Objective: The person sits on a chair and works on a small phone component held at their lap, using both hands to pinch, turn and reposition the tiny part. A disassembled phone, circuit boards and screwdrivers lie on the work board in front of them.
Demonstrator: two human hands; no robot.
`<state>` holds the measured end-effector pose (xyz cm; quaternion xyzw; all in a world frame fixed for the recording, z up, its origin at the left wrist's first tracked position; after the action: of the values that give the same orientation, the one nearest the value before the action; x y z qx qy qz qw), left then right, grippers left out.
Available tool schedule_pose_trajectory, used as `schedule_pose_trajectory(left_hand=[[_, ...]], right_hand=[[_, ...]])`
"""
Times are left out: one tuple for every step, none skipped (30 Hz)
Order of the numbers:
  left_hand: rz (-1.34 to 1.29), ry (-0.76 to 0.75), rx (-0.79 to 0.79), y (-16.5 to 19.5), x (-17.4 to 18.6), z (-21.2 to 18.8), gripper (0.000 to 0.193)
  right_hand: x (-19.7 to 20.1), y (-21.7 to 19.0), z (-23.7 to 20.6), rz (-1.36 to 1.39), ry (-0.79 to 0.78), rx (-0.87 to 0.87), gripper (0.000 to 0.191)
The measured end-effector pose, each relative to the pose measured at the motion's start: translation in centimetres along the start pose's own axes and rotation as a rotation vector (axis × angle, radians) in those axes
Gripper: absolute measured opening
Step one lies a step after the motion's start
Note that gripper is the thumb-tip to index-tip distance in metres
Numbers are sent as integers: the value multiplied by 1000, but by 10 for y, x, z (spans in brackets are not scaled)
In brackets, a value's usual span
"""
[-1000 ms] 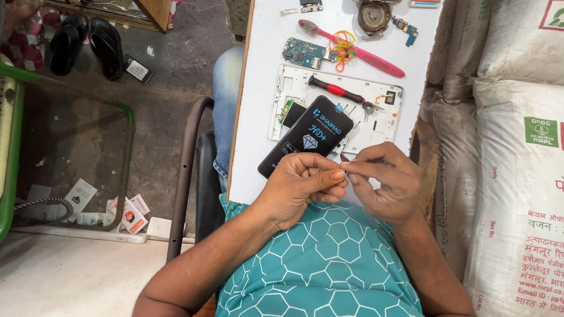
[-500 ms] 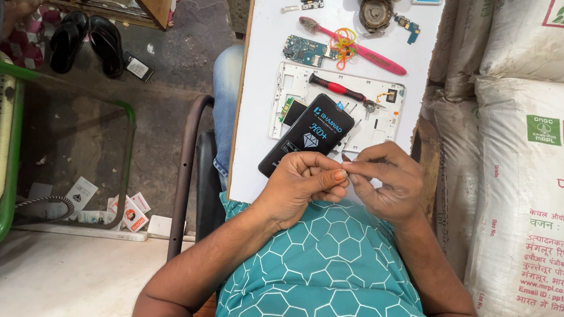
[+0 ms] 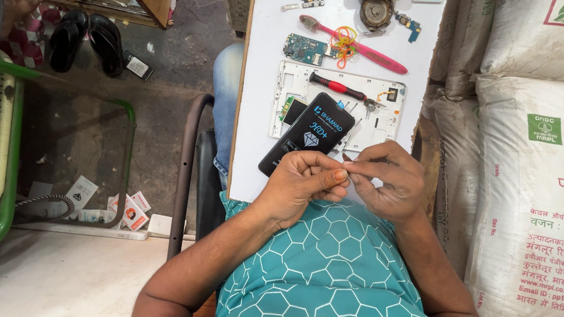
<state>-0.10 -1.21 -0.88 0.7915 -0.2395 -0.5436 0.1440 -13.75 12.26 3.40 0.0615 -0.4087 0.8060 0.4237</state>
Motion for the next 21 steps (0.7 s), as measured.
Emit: schedule_pose_trajectory(left_hand=[[0, -1, 0, 0, 0, 0, 16], [0, -2, -1, 1, 0, 1, 16], [0, -2, -1, 1, 0, 1, 16], [0, -3, -2, 1, 0, 0, 16], [0, -4, -2, 1, -1, 1, 16], [4, -4, -3, 1, -1, 1, 16], [7, -4, -3, 1, -1, 0, 16], [11, -3, -4, 1, -1, 0, 16], [15, -2, -5, 1, -1, 0, 16], [18, -1, -6, 2, -1, 0, 16], [23, 0, -7, 2, -1, 0, 16], [23, 1, -6, 2, -1, -1, 17], [22, 1, -5, 2, -2, 0, 17], [22, 2, -4, 3, -2, 0, 17], [23, 3, -3, 3, -2, 0, 17], [23, 3, -3, 3, -2, -1, 17], [23, 4, -2, 3, -2, 0, 17], [25, 5, -2, 3, -1, 0, 17], [27, 5, -3, 3, -1, 0, 17], [29, 6, -3, 2, -1, 0, 17], [30, 5, -3, 3, -1, 0, 17]], right_hand=[[0, 1, 0, 0, 1, 5, 19], [0, 2, 0, 0, 3, 10, 19], [0, 2, 0, -1, 2, 10, 19], [0, 2, -1, -2, 1, 10, 19], [0, 2, -1, -4, 0, 9, 19], [0, 2, -1, -2, 0, 12, 19], [0, 2, -1, 0, -1, 14, 19], [0, 2, -1, 3, -1, 17, 19], [0, 2, -1, 4, -2, 15, 19], [0, 2, -1, 6, -3, 14, 20], [0, 2, -1, 7, -4, 12, 20], [0, 2, -1, 8, -4, 12, 20], [0, 2, -1, 9, -4, 11, 20], [1, 2, -1, 10, -5, 11, 20], [1, 2, -1, 8, -5, 12, 20], [1, 2, -1, 6, -6, 13, 20], [1, 2, 0, 4, -6, 14, 20], [1, 2, 0, 4, -6, 15, 20], [1, 2, -1, 4, -5, 15, 20], [1, 2, -1, 4, -5, 15, 20], [1, 2, -1, 2, -5, 15, 20]])
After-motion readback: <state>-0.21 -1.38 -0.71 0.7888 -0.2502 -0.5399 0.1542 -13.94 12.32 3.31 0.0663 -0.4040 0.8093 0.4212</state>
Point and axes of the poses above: each hand's wrist, its own z-axis towards the middle knuckle, its own x-axis out of the back of the hand, y = z × x, the point moved 1 cm from there along z, towards the middle knuckle, and after that the axes turned 12 degrees about x, right-handed, at the moved point
